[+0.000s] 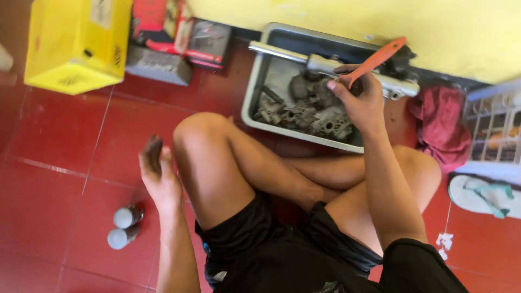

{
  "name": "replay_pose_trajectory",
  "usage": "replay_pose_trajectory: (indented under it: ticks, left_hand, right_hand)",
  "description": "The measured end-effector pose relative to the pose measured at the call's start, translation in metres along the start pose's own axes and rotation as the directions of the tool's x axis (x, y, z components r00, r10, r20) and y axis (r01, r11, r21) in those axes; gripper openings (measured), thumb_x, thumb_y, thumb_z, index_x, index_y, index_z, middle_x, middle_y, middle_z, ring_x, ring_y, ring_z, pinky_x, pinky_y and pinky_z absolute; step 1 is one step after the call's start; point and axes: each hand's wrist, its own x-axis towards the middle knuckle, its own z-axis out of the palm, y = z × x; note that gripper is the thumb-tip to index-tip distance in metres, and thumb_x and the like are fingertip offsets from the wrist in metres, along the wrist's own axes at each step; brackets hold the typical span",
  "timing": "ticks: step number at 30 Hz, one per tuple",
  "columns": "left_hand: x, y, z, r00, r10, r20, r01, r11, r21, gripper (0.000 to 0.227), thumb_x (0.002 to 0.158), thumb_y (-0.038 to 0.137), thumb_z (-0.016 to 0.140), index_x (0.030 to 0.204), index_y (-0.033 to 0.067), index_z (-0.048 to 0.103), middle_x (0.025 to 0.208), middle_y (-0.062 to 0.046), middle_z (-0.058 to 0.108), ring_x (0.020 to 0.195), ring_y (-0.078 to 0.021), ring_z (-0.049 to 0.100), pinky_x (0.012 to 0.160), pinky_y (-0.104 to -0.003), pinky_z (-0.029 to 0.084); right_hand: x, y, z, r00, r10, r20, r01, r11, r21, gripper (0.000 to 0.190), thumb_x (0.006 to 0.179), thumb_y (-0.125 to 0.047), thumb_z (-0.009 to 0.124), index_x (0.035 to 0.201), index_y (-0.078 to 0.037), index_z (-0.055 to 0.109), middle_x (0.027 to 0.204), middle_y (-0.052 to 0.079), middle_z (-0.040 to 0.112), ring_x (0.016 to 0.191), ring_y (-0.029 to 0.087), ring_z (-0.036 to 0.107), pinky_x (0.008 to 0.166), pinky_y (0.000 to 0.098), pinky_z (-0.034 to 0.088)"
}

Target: The person sits cross-legged on the floor and uses a screwdriver to scrape and clean various metal engine parts, including pistons and a cylinder head, inside a grey plastic tub. The person handles the parts one by one, scraping off residue and placing them back into the tub.

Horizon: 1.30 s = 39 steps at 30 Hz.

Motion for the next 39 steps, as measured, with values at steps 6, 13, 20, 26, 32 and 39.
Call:
replay_pose_trajectory:
  ticks: [6, 13, 20, 26, 32, 39]
  left_hand:
    - [0.040, 0.094, 0.185, 0.692, 0.340, 0.636, -0.343, 0.931, -0.125, 0.022, 0.100, 0.006, 0.072, 0.121, 0.0048, 0.068, 0.109, -0.015, 0.071, 0.104, -0.0374, 0.075, 0.093, -0.045, 0.060]
    - [0.057, -0.065, 0.317, 0.197, -0.371, 0.908, -0.830, 0.430, 0.356, 0.077, 0.086, 0.061, 0.073, 0.138, 0.0060, 0.063, 0.130, -0.024, 0.067, 0.124, -0.0454, 0.062, 0.101, -0.063, 0.048]
    - [0.062, -0.030, 0.326, 0.306, -0.469, 0.828, -0.544, 0.628, 0.557, 0.055, 0.091, 0.052, 0.073, 0.113, 0.0018, 0.068, 0.107, -0.021, 0.074, 0.104, -0.0415, 0.071, 0.092, -0.051, 0.054]
    - [0.053, -0.088, 0.344, 0.518, -0.351, 0.780, -0.467, 0.648, 0.602, 0.076, 0.095, 0.054, 0.065, 0.138, -0.0055, 0.045, 0.113, -0.026, 0.068, 0.096, -0.0431, 0.071, 0.083, -0.050, 0.057]
    - [0.054, -0.071, 0.350, 0.552, -0.383, 0.741, -0.294, 0.742, 0.602, 0.066, 0.082, 0.037, 0.075, 0.129, -0.0045, 0.053, 0.114, -0.024, 0.070, 0.102, -0.0408, 0.071, 0.089, -0.046, 0.057]
    - [0.043, 0.013, 0.320, 0.598, -0.337, 0.727, -0.331, 0.722, 0.608, 0.066, 0.075, 0.041, 0.072, 0.126, 0.0003, 0.061, 0.110, -0.019, 0.071, 0.096, -0.0365, 0.069, 0.084, -0.043, 0.055]
  right_hand:
    - [-0.033, 0.082, -0.048, 0.948, 0.204, -0.246, -0.198, 0.979, 0.051, 0.018, 0.101, -0.016, 0.082, 0.111, -0.003, 0.074, 0.092, 0.012, 0.069, 0.085, 0.017, 0.066, 0.079, 0.0329, 0.057]
    - [-0.015, 0.048, -0.054, 0.948, 0.153, -0.279, -0.154, 0.988, 0.018, 0.015, 0.100, -0.007, 0.080, 0.112, -0.001, 0.073, 0.090, 0.015, 0.073, 0.079, 0.021, 0.071, 0.078, 0.0376, 0.061]
    - [0.010, 0.034, -0.046, 0.964, 0.118, -0.237, -0.130, 0.991, -0.038, 0.010, 0.099, 0.003, 0.074, 0.107, 0.003, 0.069, 0.077, 0.011, 0.070, 0.069, 0.019, 0.070, 0.066, 0.0288, 0.056]
    - [0.030, 0.046, -0.026, 0.961, 0.104, -0.256, -0.073, 0.989, 0.128, 0.006, 0.101, 0.011, 0.065, 0.105, 0.010, 0.060, 0.084, 0.015, 0.065, 0.070, 0.021, 0.067, 0.064, 0.0275, 0.054]
    - [0.030, 0.051, -0.020, 0.943, 0.144, -0.302, -0.113, 0.987, 0.117, 0.005, 0.101, 0.008, 0.066, 0.104, 0.009, 0.062, 0.085, 0.013, 0.064, 0.067, 0.017, 0.059, 0.062, 0.0255, 0.049]
    - [0.018, 0.051, -0.022, 0.900, 0.284, -0.330, -0.214, 0.949, 0.233, 0.008, 0.103, 0.000, 0.064, 0.109, 0.006, 0.063, 0.085, 0.007, 0.063, 0.070, 0.012, 0.058, 0.067, 0.0217, 0.050]
